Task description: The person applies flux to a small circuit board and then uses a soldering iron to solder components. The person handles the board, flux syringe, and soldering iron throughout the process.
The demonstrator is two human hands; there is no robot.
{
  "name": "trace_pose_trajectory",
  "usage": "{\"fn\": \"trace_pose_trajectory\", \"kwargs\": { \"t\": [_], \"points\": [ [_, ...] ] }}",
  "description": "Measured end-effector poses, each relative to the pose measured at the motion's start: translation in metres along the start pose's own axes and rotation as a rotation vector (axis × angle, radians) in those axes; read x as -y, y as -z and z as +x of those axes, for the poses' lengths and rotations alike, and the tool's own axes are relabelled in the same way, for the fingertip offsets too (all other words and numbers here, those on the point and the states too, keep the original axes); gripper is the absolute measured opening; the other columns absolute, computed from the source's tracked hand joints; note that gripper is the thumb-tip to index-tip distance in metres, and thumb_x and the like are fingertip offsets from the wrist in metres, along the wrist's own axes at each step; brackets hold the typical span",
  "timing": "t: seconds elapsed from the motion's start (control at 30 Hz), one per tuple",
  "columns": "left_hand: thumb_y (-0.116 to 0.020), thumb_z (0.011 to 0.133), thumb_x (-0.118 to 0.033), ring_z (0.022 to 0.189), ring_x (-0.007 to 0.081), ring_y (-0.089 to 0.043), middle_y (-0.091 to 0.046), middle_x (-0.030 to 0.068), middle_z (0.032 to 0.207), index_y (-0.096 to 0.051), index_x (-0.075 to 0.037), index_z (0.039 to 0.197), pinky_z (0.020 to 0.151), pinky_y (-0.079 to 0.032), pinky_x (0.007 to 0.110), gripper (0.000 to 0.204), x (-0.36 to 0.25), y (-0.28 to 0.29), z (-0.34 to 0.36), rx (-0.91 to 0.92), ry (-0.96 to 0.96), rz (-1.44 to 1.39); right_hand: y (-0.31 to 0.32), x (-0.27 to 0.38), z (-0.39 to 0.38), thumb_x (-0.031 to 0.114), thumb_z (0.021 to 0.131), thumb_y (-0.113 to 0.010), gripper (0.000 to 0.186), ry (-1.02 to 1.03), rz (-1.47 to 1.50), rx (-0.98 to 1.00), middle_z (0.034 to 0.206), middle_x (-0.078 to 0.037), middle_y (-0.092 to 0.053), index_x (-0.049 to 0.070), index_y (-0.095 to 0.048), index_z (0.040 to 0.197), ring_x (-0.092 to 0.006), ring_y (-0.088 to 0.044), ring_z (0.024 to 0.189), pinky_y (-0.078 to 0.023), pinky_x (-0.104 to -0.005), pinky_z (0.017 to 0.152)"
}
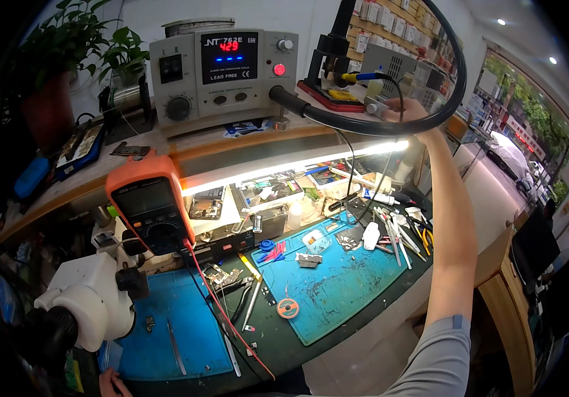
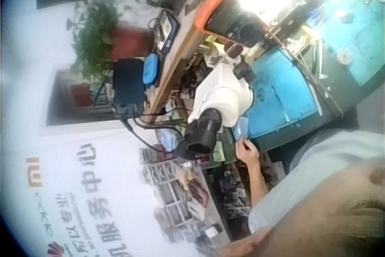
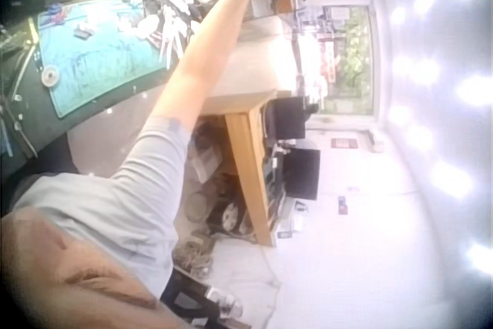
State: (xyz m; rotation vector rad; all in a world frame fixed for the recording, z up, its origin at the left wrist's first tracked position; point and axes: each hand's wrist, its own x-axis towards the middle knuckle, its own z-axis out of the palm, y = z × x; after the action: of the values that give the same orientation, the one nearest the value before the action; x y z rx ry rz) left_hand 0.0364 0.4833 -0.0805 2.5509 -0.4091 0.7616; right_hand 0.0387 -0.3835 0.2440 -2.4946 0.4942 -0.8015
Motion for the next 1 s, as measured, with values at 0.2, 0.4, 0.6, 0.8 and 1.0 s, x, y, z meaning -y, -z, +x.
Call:
{"fn": "trace_pose_trajectory", "kwargs": {
  "t": [0.2,0.4,0.6,0.8,1.0],
  "points": [
    [-0.042,0.106,-0.006,0.08,0.0302,-0.054,-0.052,0.0162,0.092,-0.058,0.001,0.118,0.068,-0.042,0.045,0.021,-0.006,-0.01,-0.003,0.036,0.048,-0.079,0.005,-0.02,0.013,0.041,0.08,-0.075,0.053,-0.015,-0.137,-0.099,0.099,-0.018,-0.073,-0.004,-0.072,0.108,-0.0236,-0.07,0.091,-0.053,-0.0357,0.082],
    [-0.051,0.094,0.002,0.073,0.0345,-0.06,-0.061,0.0177,0.086,-0.063,0.005,0.109,0.065,-0.049,0.043,0.019,-0.023,-0.001,0.001,-0.007,0.038,-0.067,-0.011,-0.015,0.01,0.047,0.082,-0.074,0.054,0.082,-0.414,-0.277,0.101,-0.019,-0.072,-0.001,-0.072,0.105,-0.0304,-0.068,0.096,-0.052,-0.0401,0.085],
    [-0.06,0.08,0.005,0.068,0.0315,-0.064,-0.066,0.0135,0.08,-0.067,0.0,0.101,0.06,-0.05,0.04,0.022,-0.042,0.002,0.016,-0.119,-0.114,-0.089,0.003,-0.038,-0.05,0.036,0.088,-0.068,0.043,0.147,-0.442,-0.349,0.098,-0.016,-0.071,-0.001,-0.07,0.111,-0.0265,-0.065,0.089,-0.05,-0.0372,0.079],
    [-0.066,0.08,0.001,0.064,0.0224,-0.061,-0.068,0.0053,0.077,-0.071,-0.004,0.104,0.064,-0.044,0.036,0.025,-0.049,0.038,0.031,-0.148,-0.273,-0.162,-0.008,-0.038,-0.13,0.025,0.094,-0.062,0.034,0.124,-0.392,-0.468,0.095,-0.013,-0.07,-0.001,-0.068,0.116,-0.0226,-0.061,0.083,-0.047,-0.0344,0.074],
    [-0.064,0.091,-0.011,0.081,0.0295,-0.065,-0.065,0.0115,0.085,-0.067,-0.004,0.117,0.076,-0.05,0.042,0.027,-0.045,0.06,0.111,0.075,-0.197,-0.273,-0.059,0.029,-0.261,0.014,0.101,-0.056,0.027,0.102,-0.218,-0.63,0.093,-0.009,-0.069,0.0,-0.066,0.121,-0.0187,-0.057,0.076,-0.045,-0.0315,0.068]
  ]
}}
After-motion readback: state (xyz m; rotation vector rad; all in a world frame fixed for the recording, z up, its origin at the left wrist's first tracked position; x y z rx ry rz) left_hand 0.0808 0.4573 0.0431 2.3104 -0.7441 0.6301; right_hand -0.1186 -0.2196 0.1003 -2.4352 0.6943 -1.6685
